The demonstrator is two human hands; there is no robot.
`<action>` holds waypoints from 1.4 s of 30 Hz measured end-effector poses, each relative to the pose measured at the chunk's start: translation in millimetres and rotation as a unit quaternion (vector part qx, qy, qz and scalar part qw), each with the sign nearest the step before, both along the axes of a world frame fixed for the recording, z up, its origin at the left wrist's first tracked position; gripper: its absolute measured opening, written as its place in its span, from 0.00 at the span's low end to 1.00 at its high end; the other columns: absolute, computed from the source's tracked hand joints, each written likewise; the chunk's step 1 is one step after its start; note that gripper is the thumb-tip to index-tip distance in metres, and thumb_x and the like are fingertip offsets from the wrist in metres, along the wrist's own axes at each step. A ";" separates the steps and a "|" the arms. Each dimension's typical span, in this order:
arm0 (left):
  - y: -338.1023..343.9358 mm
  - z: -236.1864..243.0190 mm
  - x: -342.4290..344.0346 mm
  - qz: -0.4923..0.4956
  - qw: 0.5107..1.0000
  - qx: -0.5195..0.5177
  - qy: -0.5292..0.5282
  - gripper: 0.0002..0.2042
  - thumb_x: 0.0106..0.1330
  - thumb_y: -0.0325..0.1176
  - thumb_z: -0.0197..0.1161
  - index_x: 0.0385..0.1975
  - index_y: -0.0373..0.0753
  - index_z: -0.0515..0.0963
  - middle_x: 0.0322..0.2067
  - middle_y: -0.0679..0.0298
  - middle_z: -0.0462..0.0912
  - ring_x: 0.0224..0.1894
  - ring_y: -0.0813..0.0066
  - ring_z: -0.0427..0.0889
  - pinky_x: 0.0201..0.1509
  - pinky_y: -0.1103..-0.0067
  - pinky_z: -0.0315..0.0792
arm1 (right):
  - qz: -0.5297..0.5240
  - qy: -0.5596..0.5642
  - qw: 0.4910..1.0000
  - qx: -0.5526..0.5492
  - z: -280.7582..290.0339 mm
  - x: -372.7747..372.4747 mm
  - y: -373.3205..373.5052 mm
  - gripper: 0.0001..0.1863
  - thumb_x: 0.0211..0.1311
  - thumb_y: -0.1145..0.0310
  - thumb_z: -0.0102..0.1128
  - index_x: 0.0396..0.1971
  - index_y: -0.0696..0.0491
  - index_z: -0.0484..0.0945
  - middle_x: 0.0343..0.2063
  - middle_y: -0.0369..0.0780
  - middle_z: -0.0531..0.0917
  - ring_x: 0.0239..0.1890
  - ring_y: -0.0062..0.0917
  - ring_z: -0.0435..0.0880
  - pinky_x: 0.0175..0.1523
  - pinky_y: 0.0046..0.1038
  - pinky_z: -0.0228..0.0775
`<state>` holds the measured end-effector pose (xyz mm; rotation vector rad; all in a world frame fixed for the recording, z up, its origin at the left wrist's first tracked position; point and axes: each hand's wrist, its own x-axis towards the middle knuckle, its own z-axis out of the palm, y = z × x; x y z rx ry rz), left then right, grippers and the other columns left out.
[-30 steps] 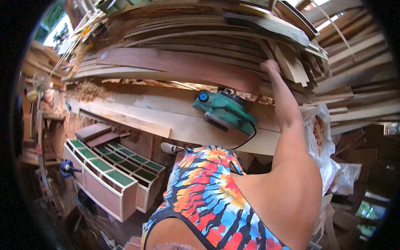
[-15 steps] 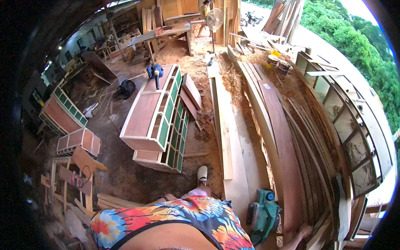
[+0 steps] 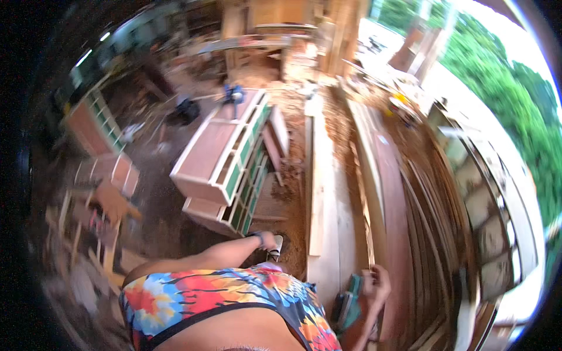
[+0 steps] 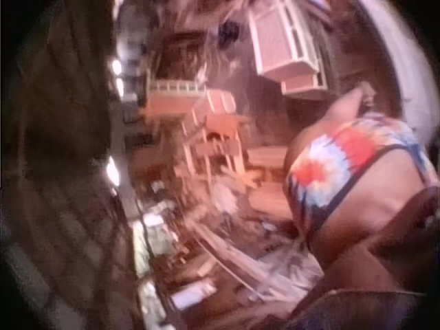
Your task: Marking and planing wood pieces in a workshop environment.
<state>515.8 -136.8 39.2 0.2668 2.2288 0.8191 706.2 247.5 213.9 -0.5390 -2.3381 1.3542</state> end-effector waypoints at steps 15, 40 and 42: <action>-30.8 65.7 89.0 0.277 0.544 0.730 -0.306 0.04 0.65 0.34 0.59 0.35 0.45 0.78 0.31 0.68 0.78 0.36 0.75 0.76 0.37 0.82 0.70 | 0.578 -0.099 0.806 -0.087 70.9 -94.2 -289.0 0.27 0.79 0.50 0.47 0.49 0.62 0.80 0.38 0.43 0.84 0.44 0.26 0.82 0.49 0.30 0.76; -41.0 190.7 121.0 0.538 0.596 0.506 -0.316 0.11 0.66 0.36 0.60 0.48 0.47 0.78 0.44 0.63 0.82 0.51 0.69 0.81 0.52 0.71 0.75 | 0.553 -0.227 0.740 -0.308 33.9 -98.6 -259.3 0.24 0.76 0.53 0.55 0.53 0.60 0.77 0.44 0.43 0.84 0.47 0.26 0.82 0.53 0.29 0.76; -35.8 192.6 111.5 0.399 0.706 0.459 -0.363 0.14 0.71 0.38 0.57 0.52 0.40 0.75 0.48 0.58 0.81 0.52 0.67 0.80 0.57 0.74 0.73 | 0.599 -0.207 0.708 -0.311 60.1 -81.2 -224.3 0.25 0.75 0.52 0.56 0.55 0.61 0.76 0.46 0.44 0.84 0.47 0.28 0.83 0.55 0.31 0.75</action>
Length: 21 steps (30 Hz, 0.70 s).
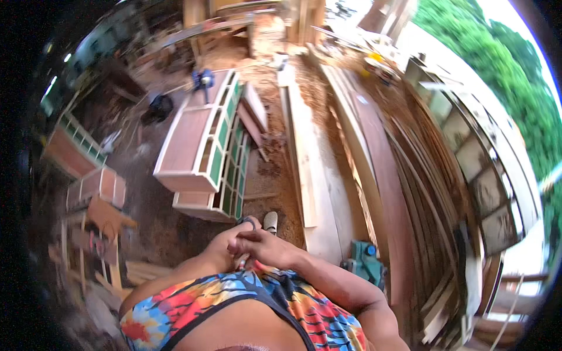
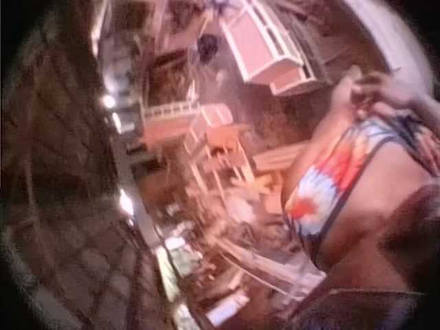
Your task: Marking and planing wood pieces in a workshop environment.
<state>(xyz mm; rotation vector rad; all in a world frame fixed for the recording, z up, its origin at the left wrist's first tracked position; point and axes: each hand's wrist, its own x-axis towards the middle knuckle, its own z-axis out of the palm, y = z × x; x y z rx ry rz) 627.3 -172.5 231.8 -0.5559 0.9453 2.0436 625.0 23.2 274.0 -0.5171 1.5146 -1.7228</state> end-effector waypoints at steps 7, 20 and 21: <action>112.9 -174.8 -118.8 -0.316 0.781 -0.470 0.264 0.23 0.62 0.51 0.65 0.36 0.32 0.83 0.34 0.48 0.86 0.38 0.56 0.86 0.40 0.64 0.79 | -0.504 0.300 0.679 0.441 -54.6 65.4 150.8 0.18 0.59 0.69 0.71 0.47 0.58 0.80 0.40 0.50 0.84 0.44 0.40 0.85 0.52 0.36 0.75; 231.5 -233.5 -130.2 -0.203 0.691 -0.578 0.384 0.56 0.54 0.54 0.72 0.67 0.15 0.46 0.60 0.29 0.70 0.63 0.41 0.73 0.70 0.64 0.67 | -0.618 0.148 0.488 0.599 -142.6 184.3 193.7 0.32 0.64 0.49 0.67 0.59 0.57 0.75 0.45 0.55 0.85 0.49 0.48 0.85 0.53 0.42 0.75; 230.9 -236.7 -129.6 -0.239 0.660 -0.590 0.399 0.60 0.53 0.54 0.72 0.69 0.13 0.41 0.60 0.27 0.70 0.62 0.41 0.75 0.69 0.64 0.69 | -0.618 0.143 0.491 0.598 -148.0 182.0 191.8 0.32 0.64 0.49 0.67 0.59 0.57 0.75 0.45 0.55 0.85 0.49 0.48 0.85 0.53 0.42 0.75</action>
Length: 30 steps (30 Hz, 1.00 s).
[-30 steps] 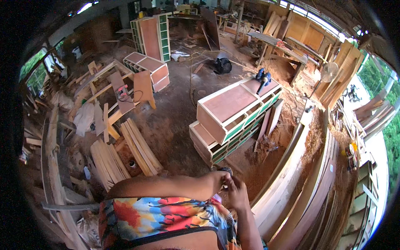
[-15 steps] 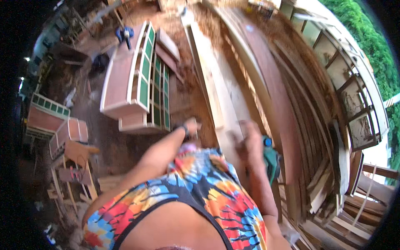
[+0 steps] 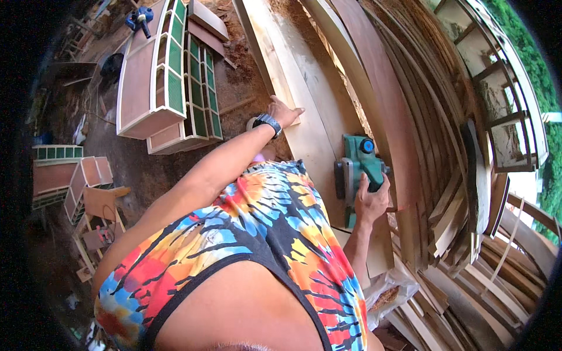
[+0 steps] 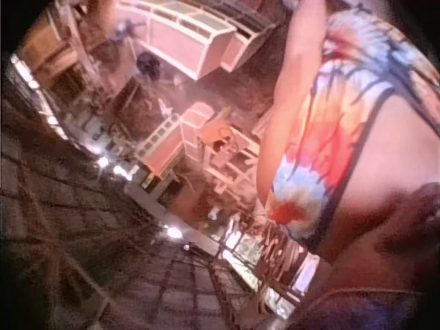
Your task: Marking and planing wood pieces in a workshop environment.
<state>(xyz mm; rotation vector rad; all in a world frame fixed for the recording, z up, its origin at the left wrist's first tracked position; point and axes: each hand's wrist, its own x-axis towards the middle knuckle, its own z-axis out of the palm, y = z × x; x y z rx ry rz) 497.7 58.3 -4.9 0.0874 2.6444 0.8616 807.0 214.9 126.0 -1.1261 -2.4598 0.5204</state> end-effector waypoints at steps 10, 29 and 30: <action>-60.1 28.6 -3.0 0.031 0.950 0.218 -0.220 0.31 0.48 0.48 0.78 0.40 0.23 0.82 0.37 0.49 0.87 0.40 0.63 0.86 0.49 0.75 0.77 | -0.065 0.009 0.997 0.051 -1.9 -0.9 1.8 0.30 0.59 0.49 0.71 0.53 0.55 0.79 0.45 0.50 0.86 0.46 0.48 0.86 0.50 0.44 0.76; -104.9 240.4 -34.8 0.101 0.795 0.574 -0.169 0.20 0.63 0.49 0.66 0.47 0.43 0.76 0.31 0.65 0.80 0.26 0.76 0.80 0.19 0.81 0.71 | -0.050 0.037 0.997 0.042 11.2 -0.5 -2.8 0.25 0.60 0.56 0.70 0.53 0.55 0.79 0.45 0.51 0.85 0.47 0.49 0.84 0.50 0.45 0.75; -104.8 250.4 -40.3 0.106 0.794 0.582 -0.142 0.21 0.64 0.52 0.65 0.47 0.43 0.76 0.31 0.65 0.79 0.24 0.76 0.79 0.19 0.81 0.70 | -0.047 0.035 0.997 0.042 11.4 0.8 -3.4 0.25 0.61 0.56 0.69 0.53 0.55 0.78 0.45 0.50 0.85 0.47 0.49 0.85 0.50 0.44 0.75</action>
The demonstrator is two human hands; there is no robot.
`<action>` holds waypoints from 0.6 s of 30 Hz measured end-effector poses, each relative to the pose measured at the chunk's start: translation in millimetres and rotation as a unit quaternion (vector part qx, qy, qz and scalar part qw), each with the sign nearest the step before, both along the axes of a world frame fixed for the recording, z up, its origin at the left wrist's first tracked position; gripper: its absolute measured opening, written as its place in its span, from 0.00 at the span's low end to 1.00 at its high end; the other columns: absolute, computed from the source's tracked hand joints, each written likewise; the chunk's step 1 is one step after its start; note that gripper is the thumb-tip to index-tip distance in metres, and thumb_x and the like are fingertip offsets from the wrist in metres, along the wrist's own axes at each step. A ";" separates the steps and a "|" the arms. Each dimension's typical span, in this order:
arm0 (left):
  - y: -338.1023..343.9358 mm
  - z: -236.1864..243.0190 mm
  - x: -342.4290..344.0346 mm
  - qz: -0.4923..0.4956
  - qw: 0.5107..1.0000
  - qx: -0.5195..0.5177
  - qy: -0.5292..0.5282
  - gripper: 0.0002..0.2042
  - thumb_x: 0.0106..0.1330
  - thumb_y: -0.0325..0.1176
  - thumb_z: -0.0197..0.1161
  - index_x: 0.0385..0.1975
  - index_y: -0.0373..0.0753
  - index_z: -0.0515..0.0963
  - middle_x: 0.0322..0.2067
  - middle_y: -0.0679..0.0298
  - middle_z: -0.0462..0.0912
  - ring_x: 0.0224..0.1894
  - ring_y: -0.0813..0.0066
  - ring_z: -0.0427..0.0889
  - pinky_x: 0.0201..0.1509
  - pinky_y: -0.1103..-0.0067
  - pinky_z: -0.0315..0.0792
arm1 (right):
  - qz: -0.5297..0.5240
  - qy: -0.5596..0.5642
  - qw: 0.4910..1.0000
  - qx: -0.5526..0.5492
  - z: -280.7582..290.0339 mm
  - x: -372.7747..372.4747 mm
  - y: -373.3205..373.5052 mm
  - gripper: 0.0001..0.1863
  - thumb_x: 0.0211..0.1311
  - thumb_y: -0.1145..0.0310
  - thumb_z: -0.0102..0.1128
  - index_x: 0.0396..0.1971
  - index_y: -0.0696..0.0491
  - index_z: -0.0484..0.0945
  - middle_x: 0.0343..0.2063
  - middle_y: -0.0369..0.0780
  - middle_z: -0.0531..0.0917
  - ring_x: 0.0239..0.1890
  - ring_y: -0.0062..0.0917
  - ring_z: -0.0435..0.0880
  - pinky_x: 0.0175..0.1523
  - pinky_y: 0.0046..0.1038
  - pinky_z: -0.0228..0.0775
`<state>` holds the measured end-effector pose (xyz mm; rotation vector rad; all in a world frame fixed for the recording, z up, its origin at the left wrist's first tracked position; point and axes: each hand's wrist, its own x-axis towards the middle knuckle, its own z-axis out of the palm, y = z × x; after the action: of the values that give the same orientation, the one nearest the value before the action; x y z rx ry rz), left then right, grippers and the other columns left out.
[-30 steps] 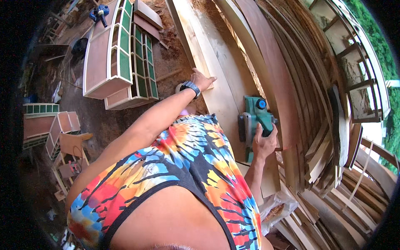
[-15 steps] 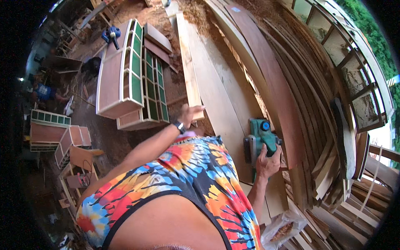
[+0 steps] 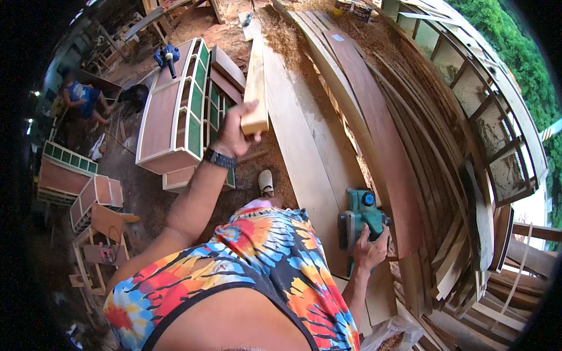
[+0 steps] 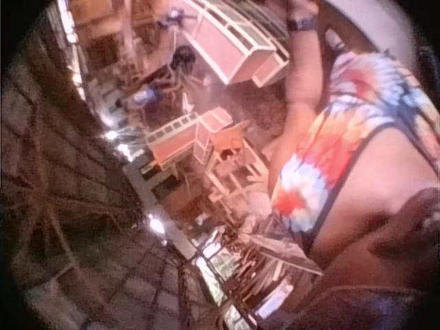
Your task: Marking and planing wood pieces in a workshop environment.
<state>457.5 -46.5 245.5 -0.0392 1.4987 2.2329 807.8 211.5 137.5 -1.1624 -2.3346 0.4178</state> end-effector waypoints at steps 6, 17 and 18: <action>4.7 44.6 -27.3 -0.039 0.994 0.088 0.052 0.28 0.66 0.65 0.58 0.45 0.43 0.76 0.25 0.64 0.79 0.20 0.75 0.76 0.21 0.78 0.70 | -0.001 0.011 0.999 0.035 -3.3 0.6 0.3 0.25 0.61 0.57 0.69 0.53 0.56 0.78 0.46 0.51 0.85 0.48 0.50 0.84 0.51 0.44 0.75; 18.3 72.3 -41.1 -0.056 0.992 0.108 0.037 0.28 0.69 0.66 0.52 0.37 0.42 0.79 0.20 0.64 0.78 0.19 0.72 0.73 0.24 0.76 0.67 | -0.023 0.005 0.999 0.025 1.7 -0.3 -3.8 0.26 0.62 0.54 0.68 0.53 0.55 0.78 0.45 0.51 0.85 0.46 0.50 0.85 0.49 0.44 0.76; 18.5 73.9 -41.2 -0.049 0.992 0.103 0.047 0.29 0.69 0.65 0.52 0.40 0.40 0.79 0.21 0.64 0.78 0.20 0.72 0.73 0.25 0.76 0.66 | -0.026 0.018 0.999 0.039 2.0 -0.9 -4.2 0.26 0.62 0.52 0.68 0.53 0.54 0.78 0.44 0.51 0.86 0.45 0.50 0.85 0.48 0.45 0.76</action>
<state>416.3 -28.0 319.5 0.2027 1.2790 2.3249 806.9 207.3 139.5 -1.1660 -2.2641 0.3225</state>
